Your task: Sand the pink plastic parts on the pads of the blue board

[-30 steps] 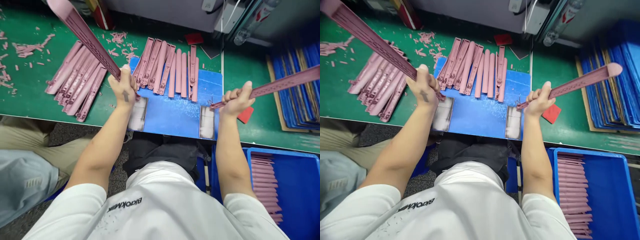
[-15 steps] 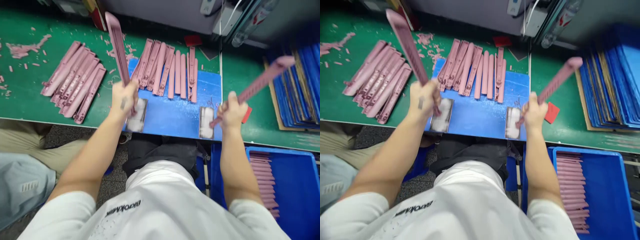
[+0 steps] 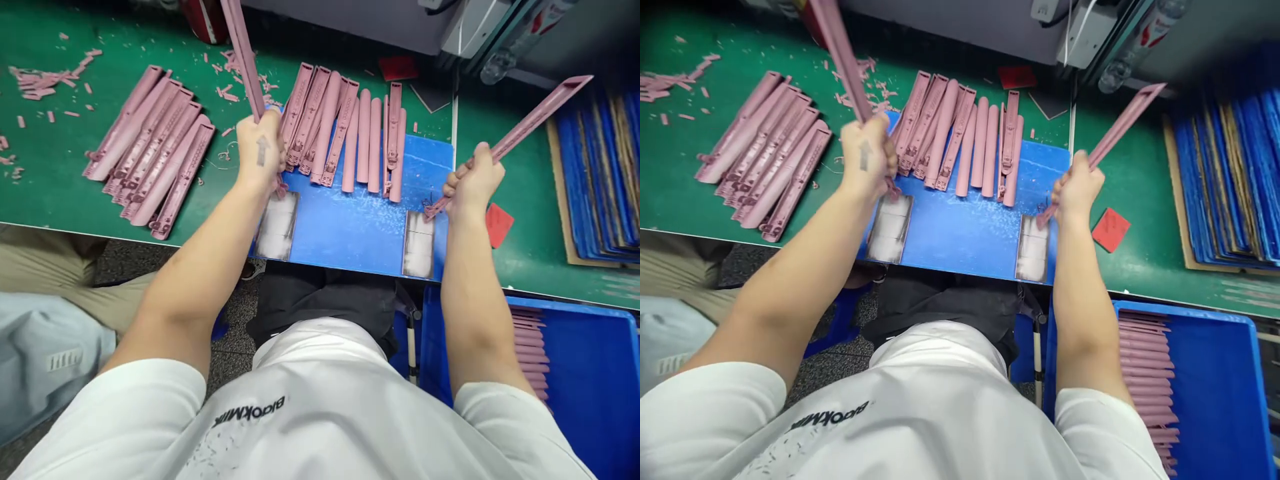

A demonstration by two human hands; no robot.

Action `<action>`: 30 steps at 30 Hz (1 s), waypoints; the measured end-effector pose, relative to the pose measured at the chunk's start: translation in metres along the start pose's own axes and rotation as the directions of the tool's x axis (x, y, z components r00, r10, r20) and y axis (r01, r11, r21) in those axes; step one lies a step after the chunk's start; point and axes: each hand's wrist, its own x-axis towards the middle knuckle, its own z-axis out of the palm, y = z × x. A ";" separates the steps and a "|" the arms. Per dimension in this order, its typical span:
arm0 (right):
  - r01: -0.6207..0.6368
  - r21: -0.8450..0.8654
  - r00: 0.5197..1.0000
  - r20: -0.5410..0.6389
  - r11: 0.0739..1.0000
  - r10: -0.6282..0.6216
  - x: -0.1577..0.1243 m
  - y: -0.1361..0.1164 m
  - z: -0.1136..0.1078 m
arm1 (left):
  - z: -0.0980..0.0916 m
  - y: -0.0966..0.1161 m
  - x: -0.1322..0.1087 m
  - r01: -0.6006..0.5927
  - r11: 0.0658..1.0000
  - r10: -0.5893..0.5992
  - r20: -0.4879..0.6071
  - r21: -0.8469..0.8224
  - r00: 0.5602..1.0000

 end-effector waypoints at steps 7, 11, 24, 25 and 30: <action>0.376 0.154 0.923 -0.144 0.914 -0.356 -0.025 0.002 0.006 | -0.006 0.007 -0.047 -0.364 0.928 0.367 0.022 -0.073 0.930; 0.464 0.188 0.886 -0.091 0.866 -0.455 -0.103 -0.008 -0.016 | -0.030 0.011 -0.102 -0.460 0.883 0.466 0.053 -0.089 0.883; 0.439 0.025 0.898 0.006 0.898 -0.439 -0.131 -0.002 -0.028 | -0.036 0.013 -0.136 -0.267 0.956 0.276 0.064 -0.124 0.959; 0.393 0.037 0.919 0.012 0.919 -0.394 -0.128 -0.003 -0.027 | -0.035 0.013 -0.132 -0.209 0.973 0.216 0.059 -0.102 0.975; 0.467 0.102 0.882 -0.134 0.879 -0.453 -0.091 -0.006 -0.008 | -0.020 0.007 -0.101 -0.391 0.919 0.391 -0.011 -0.045 0.920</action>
